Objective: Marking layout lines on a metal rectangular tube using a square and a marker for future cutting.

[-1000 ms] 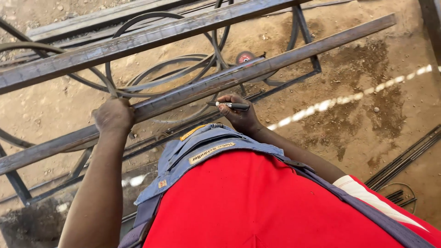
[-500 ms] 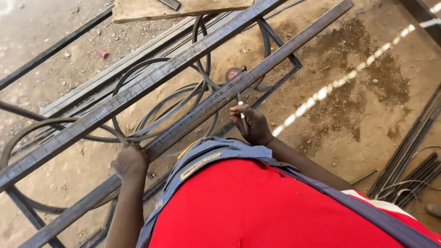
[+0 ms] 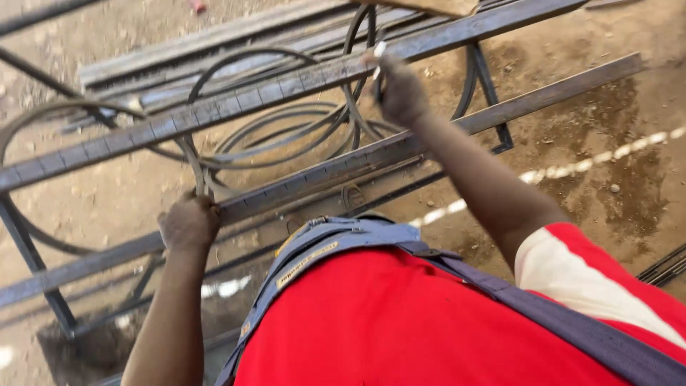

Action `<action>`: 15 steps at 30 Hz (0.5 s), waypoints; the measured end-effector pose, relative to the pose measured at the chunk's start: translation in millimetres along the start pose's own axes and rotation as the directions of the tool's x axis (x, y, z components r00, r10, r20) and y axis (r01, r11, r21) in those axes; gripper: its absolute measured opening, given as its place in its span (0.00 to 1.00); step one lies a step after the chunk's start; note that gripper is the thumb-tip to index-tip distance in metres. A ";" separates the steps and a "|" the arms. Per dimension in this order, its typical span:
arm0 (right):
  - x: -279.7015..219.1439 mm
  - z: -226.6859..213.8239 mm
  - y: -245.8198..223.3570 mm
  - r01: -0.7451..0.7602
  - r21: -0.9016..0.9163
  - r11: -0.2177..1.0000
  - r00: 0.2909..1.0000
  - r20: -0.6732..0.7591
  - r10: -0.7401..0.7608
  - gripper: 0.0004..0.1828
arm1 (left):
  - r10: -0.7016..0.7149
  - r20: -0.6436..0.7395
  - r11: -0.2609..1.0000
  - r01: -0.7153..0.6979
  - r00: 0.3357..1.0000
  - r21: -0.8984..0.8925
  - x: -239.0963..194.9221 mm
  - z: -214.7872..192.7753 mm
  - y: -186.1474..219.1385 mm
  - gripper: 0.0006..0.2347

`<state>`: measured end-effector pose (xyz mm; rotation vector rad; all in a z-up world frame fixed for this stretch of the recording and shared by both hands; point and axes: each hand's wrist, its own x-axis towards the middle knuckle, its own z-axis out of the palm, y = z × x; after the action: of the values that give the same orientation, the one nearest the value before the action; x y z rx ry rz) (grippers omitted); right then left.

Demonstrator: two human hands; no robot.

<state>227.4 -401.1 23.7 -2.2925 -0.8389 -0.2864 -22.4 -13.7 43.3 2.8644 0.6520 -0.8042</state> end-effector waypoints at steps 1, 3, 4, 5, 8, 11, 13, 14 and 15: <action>2.1 0.2 19.9 -0.002 0.023 1.000 1.000 0.023 0.002 0.17 | -0.024 0.022 1.000 0.024 0.999 0.002 -7.3 10.3 -6.5 0.13; 25.8 -9.9 69.3 -0.060 -0.181 0.982 0.983 0.158 0.089 0.31 | 0.020 -0.082 1.000 -0.019 0.996 0.013 -0.9 18.5 -8.8 0.13; 30.7 -12.3 80.8 -0.053 -0.182 0.982 0.984 0.159 0.083 0.31 | 0.017 -0.085 1.000 -0.016 0.996 0.009 2.2 18.7 -9.4 0.13; 35.2 -14.7 92.1 -0.059 -0.188 0.980 0.968 0.230 0.102 0.34 | -0.007 -0.062 0.999 0.009 0.998 0.035 4.8 19.4 -10.1 0.12; 32.3 -9.3 117.7 0.004 -0.189 0.982 0.947 0.315 0.057 0.29 | -0.048 -0.031 0.998 0.048 0.998 0.031 5.0 30.0 -14.1 0.11; 58.9 -16.6 111.1 -0.044 -0.201 0.979 0.888 0.441 0.130 0.23 | -0.077 -0.043 0.997 0.077 0.996 -0.010 7.6 24.2 -14.2 0.11; 70.5 -23.6 116.3 -0.169 -0.235 0.957 0.775 0.569 0.277 0.24 | -0.084 -0.026 0.996 0.084 0.996 -0.022 4.4 24.6 -10.4 0.11; 77.4 -21.3 127.9 -0.186 -0.245 0.952 0.749 0.592 0.299 0.21 | -0.095 -0.023 0.995 0.095 0.995 -0.024 5.1 23.8 -10.7 0.10; 84.3 -19.0 139.0 -0.202 -0.255 0.946 0.721 0.614 0.320 0.20 | -0.106 -0.021 0.994 0.106 0.994 -0.026 5.6 22.7 -11.5 0.10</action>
<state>381.5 -451.2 0.4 -2.6699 -0.8076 0.6419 -33.8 -5.9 21.2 2.8409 0.8169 -0.7733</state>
